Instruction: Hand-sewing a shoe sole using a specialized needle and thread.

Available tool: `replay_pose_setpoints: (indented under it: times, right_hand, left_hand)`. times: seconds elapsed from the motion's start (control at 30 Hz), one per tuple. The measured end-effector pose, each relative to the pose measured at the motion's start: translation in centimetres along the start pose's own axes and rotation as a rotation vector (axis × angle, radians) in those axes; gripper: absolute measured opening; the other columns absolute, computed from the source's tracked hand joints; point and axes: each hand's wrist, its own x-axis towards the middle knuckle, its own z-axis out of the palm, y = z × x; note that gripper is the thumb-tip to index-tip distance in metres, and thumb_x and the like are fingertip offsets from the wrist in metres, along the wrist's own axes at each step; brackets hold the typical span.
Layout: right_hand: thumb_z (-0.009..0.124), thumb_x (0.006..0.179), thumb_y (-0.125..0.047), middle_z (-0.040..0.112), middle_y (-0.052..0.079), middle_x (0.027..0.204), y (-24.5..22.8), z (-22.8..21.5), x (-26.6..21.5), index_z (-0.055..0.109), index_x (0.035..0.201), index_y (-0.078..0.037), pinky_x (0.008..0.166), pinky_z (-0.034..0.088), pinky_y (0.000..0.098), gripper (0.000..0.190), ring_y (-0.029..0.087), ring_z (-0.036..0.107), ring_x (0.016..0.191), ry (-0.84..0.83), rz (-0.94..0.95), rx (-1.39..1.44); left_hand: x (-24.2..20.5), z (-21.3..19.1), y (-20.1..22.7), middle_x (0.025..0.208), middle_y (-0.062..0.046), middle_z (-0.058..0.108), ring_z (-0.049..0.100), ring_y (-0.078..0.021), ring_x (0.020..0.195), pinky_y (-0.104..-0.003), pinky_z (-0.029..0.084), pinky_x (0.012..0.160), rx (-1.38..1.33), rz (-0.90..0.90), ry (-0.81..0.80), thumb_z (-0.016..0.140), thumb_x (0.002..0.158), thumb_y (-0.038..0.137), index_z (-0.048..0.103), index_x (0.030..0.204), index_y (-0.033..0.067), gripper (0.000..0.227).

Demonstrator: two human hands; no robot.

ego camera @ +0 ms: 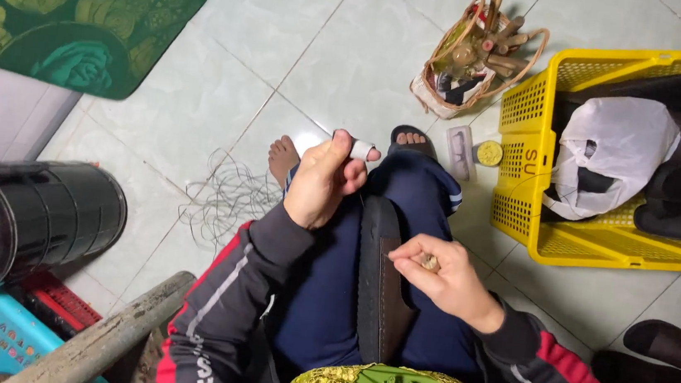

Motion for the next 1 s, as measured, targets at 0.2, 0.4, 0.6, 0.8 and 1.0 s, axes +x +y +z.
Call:
replay_pose_setpoints:
  times: [0.2,0.4,0.6,0.8,1.0]
  right_hand:
    - [0.071,0.076,-0.005,0.066,0.003,0.052,0.3,-0.6,-1.1,0.074,0.085,-0.004,0.047,0.047,0.0237,0.009,0.008,0.059,0.052,-0.005,-0.068,-0.098]
    - [0.052,0.091,-0.008,0.047,0.012,0.117,0.5,-2.5,-3.0,0.058,0.127,-0.01,0.062,0.056,0.0353,0.036,0.023,0.065,0.077,-0.03,-0.366,-0.598]
    - [0.048,0.095,-0.018,0.058,0.005,0.083,-0.9,-3.0,-3.0,0.054,0.134,-0.018,0.05,0.052,0.0364,0.04,0.027,0.062,0.058,-0.158,-0.395,-0.848]
    - [0.046,0.095,-0.025,0.051,0.0,0.071,-1.2,-2.8,-2.3,0.056,0.133,-0.025,0.048,0.051,0.0335,0.039,0.023,0.059,0.052,-0.156,-0.39,-0.936]
    - [0.049,0.094,-0.023,0.051,0.0,0.069,-1.4,-3.1,-1.9,0.058,0.131,-0.026,0.046,0.051,0.0325,0.038,0.022,0.059,0.051,-0.164,-0.425,-0.988]
  left_hand:
    - [-2.1,-2.3,3.8,0.051,-0.017,0.052,0.063,-0.0312,0.054,-0.028,0.042,0.05,-0.02,-0.017,-0.199,0.044,0.101,0.028,0.063,0.079,-0.0074,0.046]
    - [-6.6,-9.3,7.4,0.082,-0.012,0.061,0.063,-0.031,0.071,-0.038,0.049,0.061,1.509,0.285,0.112,0.071,0.083,0.018,0.065,0.077,0.0026,0.018]
    - [-10.8,0.4,7.9,0.112,-0.038,0.049,0.052,-0.0573,0.098,-0.053,0.048,0.081,1.494,0.768,-0.038,0.053,0.08,-0.016,0.048,0.097,-0.0204,0.018]
    - [-11.1,1.7,2.5,0.138,-0.022,0.045,0.046,-0.0414,0.128,-0.048,0.038,0.107,1.052,0.676,-0.296,0.077,0.078,0.022,0.049,0.132,0.0005,0.064]
    - [-10.3,1.3,1.1,0.134,-0.022,0.047,0.049,-0.0423,0.124,-0.051,0.04,0.104,0.97,0.553,-0.302,0.08,0.075,0.021,0.046,0.135,-0.0007,0.072]
